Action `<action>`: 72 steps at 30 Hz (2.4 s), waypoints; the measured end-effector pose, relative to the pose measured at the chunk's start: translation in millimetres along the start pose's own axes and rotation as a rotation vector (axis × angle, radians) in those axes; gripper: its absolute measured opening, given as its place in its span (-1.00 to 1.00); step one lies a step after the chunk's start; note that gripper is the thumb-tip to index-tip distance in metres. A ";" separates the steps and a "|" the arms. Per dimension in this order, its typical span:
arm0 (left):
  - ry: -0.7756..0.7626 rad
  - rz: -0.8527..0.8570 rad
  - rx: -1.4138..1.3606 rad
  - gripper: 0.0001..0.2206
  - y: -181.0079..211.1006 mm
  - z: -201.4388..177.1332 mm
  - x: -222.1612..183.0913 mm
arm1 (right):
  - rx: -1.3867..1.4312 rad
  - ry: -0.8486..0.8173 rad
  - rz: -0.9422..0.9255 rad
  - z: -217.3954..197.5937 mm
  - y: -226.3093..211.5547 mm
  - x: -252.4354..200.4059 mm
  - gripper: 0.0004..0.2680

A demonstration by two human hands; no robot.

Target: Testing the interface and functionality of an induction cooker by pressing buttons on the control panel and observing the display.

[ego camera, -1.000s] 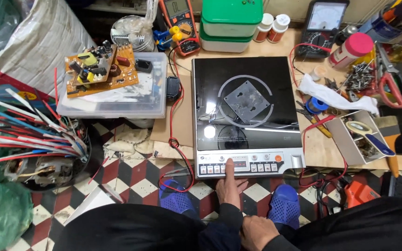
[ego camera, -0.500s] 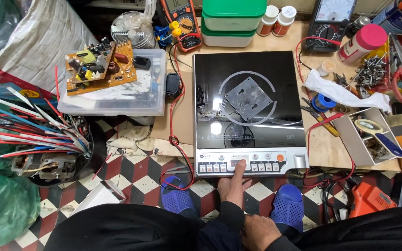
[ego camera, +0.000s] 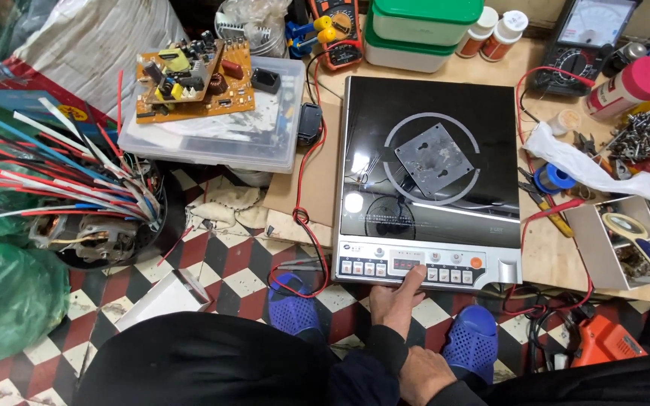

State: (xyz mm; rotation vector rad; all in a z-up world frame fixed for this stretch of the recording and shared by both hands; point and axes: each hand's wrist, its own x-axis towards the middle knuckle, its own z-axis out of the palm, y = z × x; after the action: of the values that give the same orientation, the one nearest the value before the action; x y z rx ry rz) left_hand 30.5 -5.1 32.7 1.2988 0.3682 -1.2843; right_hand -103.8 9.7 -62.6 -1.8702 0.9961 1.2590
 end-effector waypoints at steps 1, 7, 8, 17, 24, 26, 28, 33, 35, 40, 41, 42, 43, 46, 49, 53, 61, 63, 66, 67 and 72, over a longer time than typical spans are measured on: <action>0.010 0.008 0.017 -0.45 -2.0 0.0 1.5 | 0.001 -0.020 -0.001 0.6 2.0 3.0 -0.76; 0.018 0.049 -0.004 -0.37 -16.0 -2.7 8.2 | -0.014 -0.073 -0.012 9.5 15.1 19.9 -0.78; 0.028 0.053 -0.019 -0.36 -14.8 -2.9 6.8 | -0.013 -0.062 -0.010 8.6 14.0 18.5 -0.76; 0.022 -0.011 -0.083 -0.33 -20.9 -7.3 17.8 | -0.005 -0.110 0.012 9.5 17.2 23.3 -0.75; 0.016 -0.019 -0.112 -0.27 -21.9 -7.7 17.8 | -0.005 -0.073 -0.002 13.2 20.3 27.8 -0.74; 0.024 -0.019 -0.109 -0.29 -21.2 -7.6 16.4 | 0.005 -0.074 0.007 11.9 19.5 27.5 -0.74; 0.021 -0.020 -0.106 -0.29 -19.8 -7.6 15.4 | 0.013 -0.075 0.014 10.0 17.8 26.5 -0.74; 0.022 -0.017 -0.106 -0.26 -14.3 -7.1 11.6 | 0.038 -0.078 0.036 6.3 13.6 22.0 -0.73; 0.049 -0.053 -0.119 -0.20 -6.7 -5.6 7.9 | 0.056 -0.080 0.052 5.6 12.7 19.3 -0.72; 0.110 -0.147 -0.118 -0.19 26.5 -0.8 -12.3 | -0.007 0.054 -0.075 0.9 3.6 -4.8 -0.79; 0.107 -0.165 -0.105 -0.20 32.6 0.2 -16.4 | 0.002 0.066 -0.100 -3.2 0.1 -11.1 -0.80; 0.107 -0.165 -0.104 -0.20 33.7 0.2 -16.6 | 0.003 0.067 -0.100 -4.0 -1.4 -12.4 -0.80; 0.119 -0.181 -0.101 -0.18 34.8 0.2 -16.9 | -0.002 0.065 -0.098 -4.8 -3.0 -13.7 -0.79; 0.131 -0.196 -0.105 -0.17 31.3 -0.4 -12.3 | -0.014 0.050 -0.092 -4.6 -3.2 -12.1 -0.78; 0.123 -0.194 -0.110 -0.16 25.3 -2.8 -5.9 | -0.004 0.055 -0.087 3.3 2.3 -2.8 -0.76; 0.154 -0.173 -0.102 -0.15 27.4 -2.2 -9.5 | -0.105 0.213 0.075 53.1 18.8 56.6 -0.81; 0.194 -0.220 -0.094 -0.19 32.5 1.3 -2.9 | 0.218 0.427 0.139 -98.6 30.6 -2.0 -0.73; 0.186 -0.220 -0.071 -0.21 34.4 2.9 -6.5 | 0.348 0.758 0.178 -147.0 8.2 -109.6 -0.72; 0.214 -0.235 -0.130 -0.18 36.3 9.0 -7.9 | 0.362 1.174 -0.228 -185.7 4.5 -92.4 -0.64; 0.212 -0.241 -0.180 -0.21 41.2 12.5 -14.2 | 0.280 1.138 -0.272 -195.5 1.6 -81.7 -0.57; 0.247 -0.325 -0.203 -0.15 42.3 12.8 -5.7 | 0.063 1.137 -0.313 -214.8 0.1 -25.7 -0.48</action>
State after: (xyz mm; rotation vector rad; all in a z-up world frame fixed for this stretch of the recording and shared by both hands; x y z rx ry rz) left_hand 58.5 -23.2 62.3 1.2592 0.8914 -1.3144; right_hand -16.4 -165.5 29.3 -2.5637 1.1494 -0.1253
